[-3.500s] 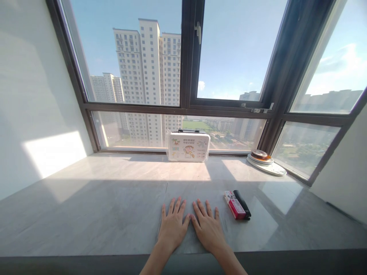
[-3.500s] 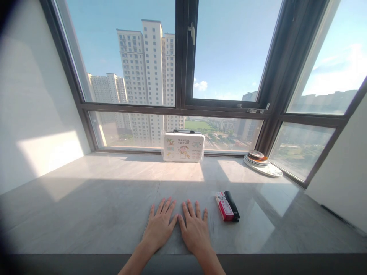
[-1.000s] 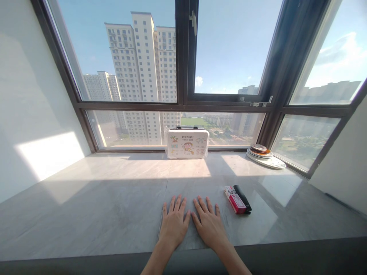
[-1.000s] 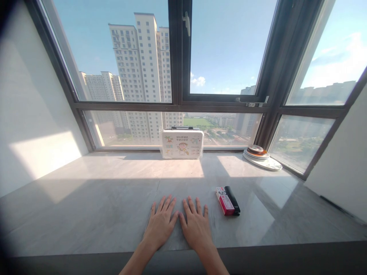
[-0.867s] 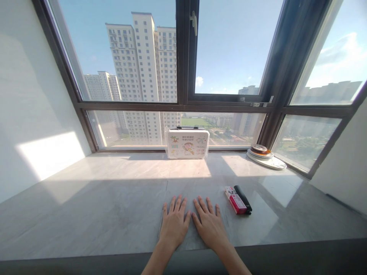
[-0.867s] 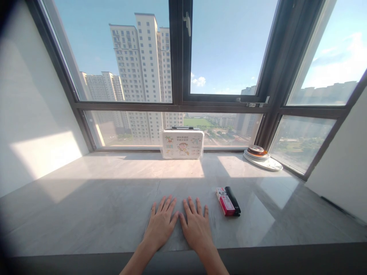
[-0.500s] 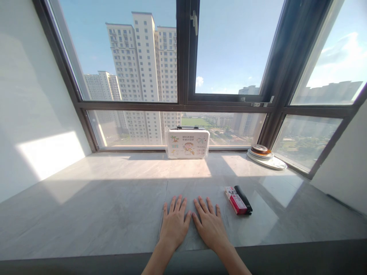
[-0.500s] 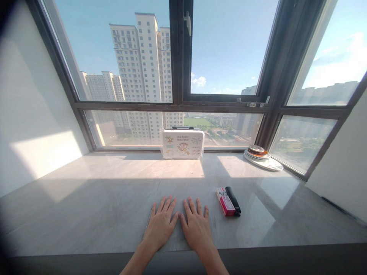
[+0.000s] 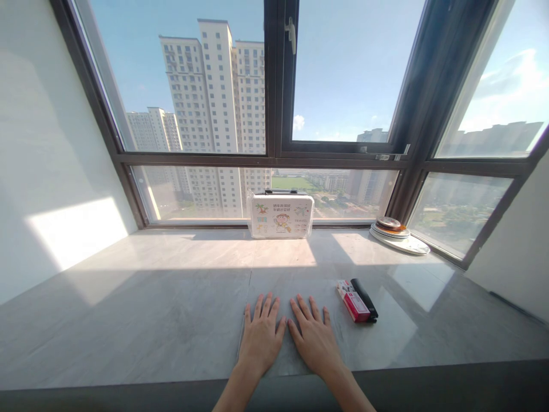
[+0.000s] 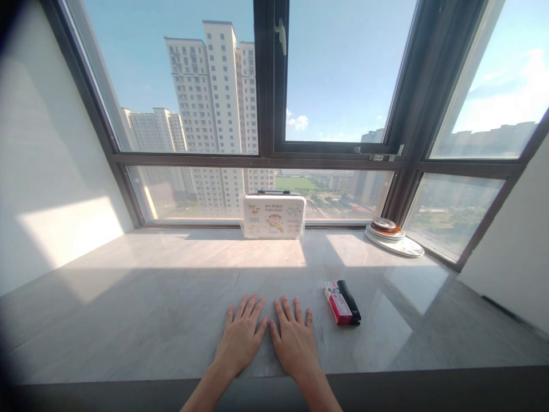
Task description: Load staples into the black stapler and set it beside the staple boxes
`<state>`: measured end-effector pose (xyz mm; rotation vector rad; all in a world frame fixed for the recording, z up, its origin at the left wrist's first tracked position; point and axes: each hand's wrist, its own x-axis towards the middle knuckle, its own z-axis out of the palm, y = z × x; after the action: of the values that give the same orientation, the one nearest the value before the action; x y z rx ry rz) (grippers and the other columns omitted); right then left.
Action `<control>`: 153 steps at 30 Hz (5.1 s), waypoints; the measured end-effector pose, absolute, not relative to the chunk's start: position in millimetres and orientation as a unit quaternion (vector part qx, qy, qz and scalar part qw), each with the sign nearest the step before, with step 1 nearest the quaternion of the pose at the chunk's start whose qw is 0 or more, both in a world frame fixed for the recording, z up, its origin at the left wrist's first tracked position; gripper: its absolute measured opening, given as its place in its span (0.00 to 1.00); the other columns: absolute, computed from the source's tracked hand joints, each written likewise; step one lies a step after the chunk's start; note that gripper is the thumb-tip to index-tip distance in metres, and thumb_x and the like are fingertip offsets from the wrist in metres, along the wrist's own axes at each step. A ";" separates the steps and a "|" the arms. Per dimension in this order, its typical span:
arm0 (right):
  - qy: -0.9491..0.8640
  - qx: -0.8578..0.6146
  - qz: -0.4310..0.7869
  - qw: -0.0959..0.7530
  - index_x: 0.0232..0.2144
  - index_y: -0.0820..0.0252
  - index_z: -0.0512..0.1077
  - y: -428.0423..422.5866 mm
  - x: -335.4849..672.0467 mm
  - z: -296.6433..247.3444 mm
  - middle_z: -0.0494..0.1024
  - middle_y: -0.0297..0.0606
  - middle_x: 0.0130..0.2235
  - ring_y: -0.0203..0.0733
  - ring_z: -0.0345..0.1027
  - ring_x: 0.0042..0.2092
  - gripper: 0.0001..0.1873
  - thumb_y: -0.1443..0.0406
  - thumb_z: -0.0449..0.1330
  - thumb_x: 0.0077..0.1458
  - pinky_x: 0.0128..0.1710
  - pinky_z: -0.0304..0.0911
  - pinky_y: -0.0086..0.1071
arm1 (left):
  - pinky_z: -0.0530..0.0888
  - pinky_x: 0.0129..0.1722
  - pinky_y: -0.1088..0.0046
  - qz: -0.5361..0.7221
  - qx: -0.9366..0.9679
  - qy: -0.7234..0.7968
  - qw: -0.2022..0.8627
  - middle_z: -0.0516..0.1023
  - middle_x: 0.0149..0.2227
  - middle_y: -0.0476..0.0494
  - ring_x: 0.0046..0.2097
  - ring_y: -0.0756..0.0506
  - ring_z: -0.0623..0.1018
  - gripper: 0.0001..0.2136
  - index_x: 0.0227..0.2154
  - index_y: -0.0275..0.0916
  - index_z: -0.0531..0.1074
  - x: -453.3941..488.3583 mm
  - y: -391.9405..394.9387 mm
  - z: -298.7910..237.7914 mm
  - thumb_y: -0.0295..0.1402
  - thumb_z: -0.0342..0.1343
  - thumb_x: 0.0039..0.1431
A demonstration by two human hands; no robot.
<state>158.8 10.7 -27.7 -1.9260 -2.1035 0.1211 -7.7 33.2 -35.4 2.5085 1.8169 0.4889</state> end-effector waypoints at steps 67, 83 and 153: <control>-0.585 -0.674 0.251 0.375 0.35 0.57 0.81 36.1 327.3 5.5 0.81 0.36 0.29 0.49 0.72 0.35 0.28 0.42 0.56 0.52 0.36 0.65 0.35 | 0.45 0.69 0.41 0.211 0.795 0.567 0.055 0.53 0.71 0.45 0.72 0.35 0.49 0.26 0.67 0.50 0.58 -11.2 37.5 -42.4 0.48 0.38 0.69; -0.600 -0.629 0.254 0.424 0.45 0.57 0.79 45.3 146.4 -23.1 0.76 0.35 0.24 0.42 0.69 0.27 0.29 0.45 0.49 0.63 0.28 0.57 0.30 | 0.64 0.62 0.60 0.370 0.707 0.592 0.111 0.71 0.61 0.40 0.61 0.38 0.70 0.31 0.64 0.42 0.61 -20.5 38.8 -31.7 0.48 0.55 0.60; -0.299 -0.572 0.503 0.575 0.38 0.55 0.70 11.4 252.0 -32.8 0.80 0.37 0.35 0.42 0.76 0.28 0.23 0.44 0.63 0.51 0.24 0.71 0.33 | 0.63 0.66 0.60 0.253 0.810 0.486 0.211 0.67 0.65 0.51 0.65 0.39 0.66 0.17 0.45 0.51 0.73 -53.0 12.2 -10.9 0.40 0.65 0.50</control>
<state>252.0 11.4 -32.8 -1.3393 -0.6997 1.1769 -53.0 12.2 -10.9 2.2498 1.3494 0.7043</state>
